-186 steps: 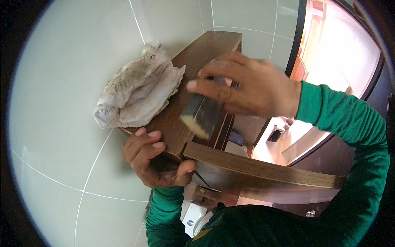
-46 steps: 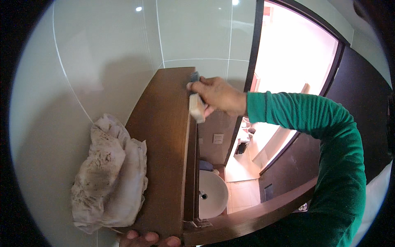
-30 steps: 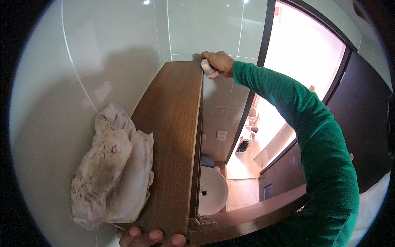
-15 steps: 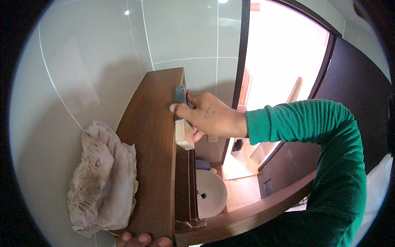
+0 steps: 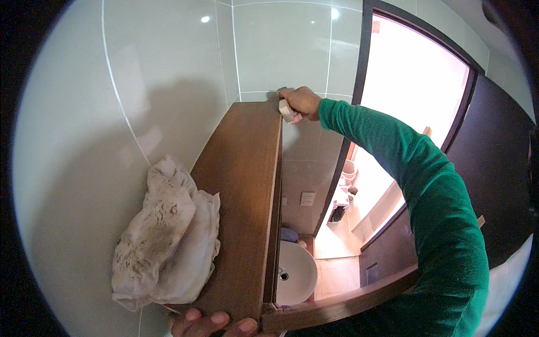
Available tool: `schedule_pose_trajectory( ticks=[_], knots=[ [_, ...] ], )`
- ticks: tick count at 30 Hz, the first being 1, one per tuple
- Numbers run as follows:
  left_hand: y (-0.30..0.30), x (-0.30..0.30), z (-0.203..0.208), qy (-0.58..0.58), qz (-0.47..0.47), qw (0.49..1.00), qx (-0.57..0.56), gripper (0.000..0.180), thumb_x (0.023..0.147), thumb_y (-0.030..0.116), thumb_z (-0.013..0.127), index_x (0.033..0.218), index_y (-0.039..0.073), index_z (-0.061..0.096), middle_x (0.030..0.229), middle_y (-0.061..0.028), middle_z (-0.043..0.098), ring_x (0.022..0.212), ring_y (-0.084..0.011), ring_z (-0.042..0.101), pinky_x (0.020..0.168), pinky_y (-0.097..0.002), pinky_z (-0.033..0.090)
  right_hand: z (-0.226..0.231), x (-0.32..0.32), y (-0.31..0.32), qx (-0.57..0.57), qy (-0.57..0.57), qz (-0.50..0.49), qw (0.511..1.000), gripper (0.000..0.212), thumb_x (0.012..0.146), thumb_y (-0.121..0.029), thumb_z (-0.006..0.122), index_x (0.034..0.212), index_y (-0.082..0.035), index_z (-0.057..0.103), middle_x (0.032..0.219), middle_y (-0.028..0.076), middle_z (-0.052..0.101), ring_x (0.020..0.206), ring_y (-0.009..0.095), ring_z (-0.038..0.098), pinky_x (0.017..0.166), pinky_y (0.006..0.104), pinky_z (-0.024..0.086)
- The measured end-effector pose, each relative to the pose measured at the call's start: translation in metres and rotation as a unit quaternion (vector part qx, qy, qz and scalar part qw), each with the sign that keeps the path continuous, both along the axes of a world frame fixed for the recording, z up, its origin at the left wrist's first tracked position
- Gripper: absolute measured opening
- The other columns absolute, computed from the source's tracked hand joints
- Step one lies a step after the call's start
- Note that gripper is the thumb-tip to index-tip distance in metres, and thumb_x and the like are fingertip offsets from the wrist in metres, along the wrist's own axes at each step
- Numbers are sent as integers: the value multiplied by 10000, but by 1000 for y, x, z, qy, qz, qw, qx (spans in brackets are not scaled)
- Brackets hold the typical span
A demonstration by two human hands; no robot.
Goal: The person sands the edges and surfaces of a wooden cabinet using a sanding block. They wipe the cabinet with a cloth to remove dust and continue sanding different sections of the furniture piece.
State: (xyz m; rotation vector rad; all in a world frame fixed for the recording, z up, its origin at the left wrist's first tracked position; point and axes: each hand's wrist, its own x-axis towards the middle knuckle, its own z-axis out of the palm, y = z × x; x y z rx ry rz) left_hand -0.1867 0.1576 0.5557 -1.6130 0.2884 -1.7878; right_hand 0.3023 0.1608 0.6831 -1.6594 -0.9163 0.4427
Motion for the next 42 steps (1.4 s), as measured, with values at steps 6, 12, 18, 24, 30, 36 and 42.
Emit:
schedule_pose_trajectory(
  ticks=[6,12,18,24,30,36,42],
  knots=[
    [-8,-2,-6,8,-16,1000,-21,614,1042,594,404,1557,260,391,1262,12,566,1251,-238,584,1115,-467,496,-3,-17,-6,-19,2,-10,1000,459,998,-391,609,986,57,709,889,181,722,664,240,728,515,347,632],
    [-8,2,0,6,-19,1000,-8,602,1046,584,408,1551,255,395,1248,3,568,1240,-241,588,1104,-468,500,-5,-114,-60,-14,11,44,999,533,1001,-415,622,1014,118,641,848,201,727,682,263,751,528,340,643],
    [-4,12,16,-6,-14,1000,27,591,1051,574,412,1545,249,398,1235,-5,571,1230,-243,593,1092,-469,505,-2,-227,-129,-19,-6,117,993,603,995,-395,638,1112,181,502,832,228,720,648,265,749,557,336,645],
    [3,13,22,-17,-12,998,52,580,1055,564,416,1539,244,401,1221,-14,574,1220,-246,597,1080,-470,509,15,-214,-118,-55,-18,68,996,586,995,-371,649,1108,189,515,812,229,715,624,275,746,537,342,640],
    [2,10,18,-17,-13,999,40,557,1046,570,436,1481,222,442,1212,-38,585,1213,-272,590,1068,-492,498,1,-96,-44,-50,26,13,998,450,1039,-357,595,1099,83,669,780,159,707,576,193,705,459,301,596],
    [4,8,9,-15,-25,1000,5,539,1030,584,465,1396,191,501,1204,-72,602,1206,-310,579,1057,-525,480,2,-5,1,-71,-101,-24,992,338,1034,-306,572,1091,2,700,806,108,686,582,156,653,433,279,549],
    [-6,8,-2,-1,-40,998,-41,534,1013,598,493,1312,160,560,1196,-105,618,1200,-347,567,1045,-558,461,4,-8,-2,-62,-35,-2,997,393,1010,-395,585,1035,-22,708,859,97,702,650,163,688,476,291,584]
  ],
)
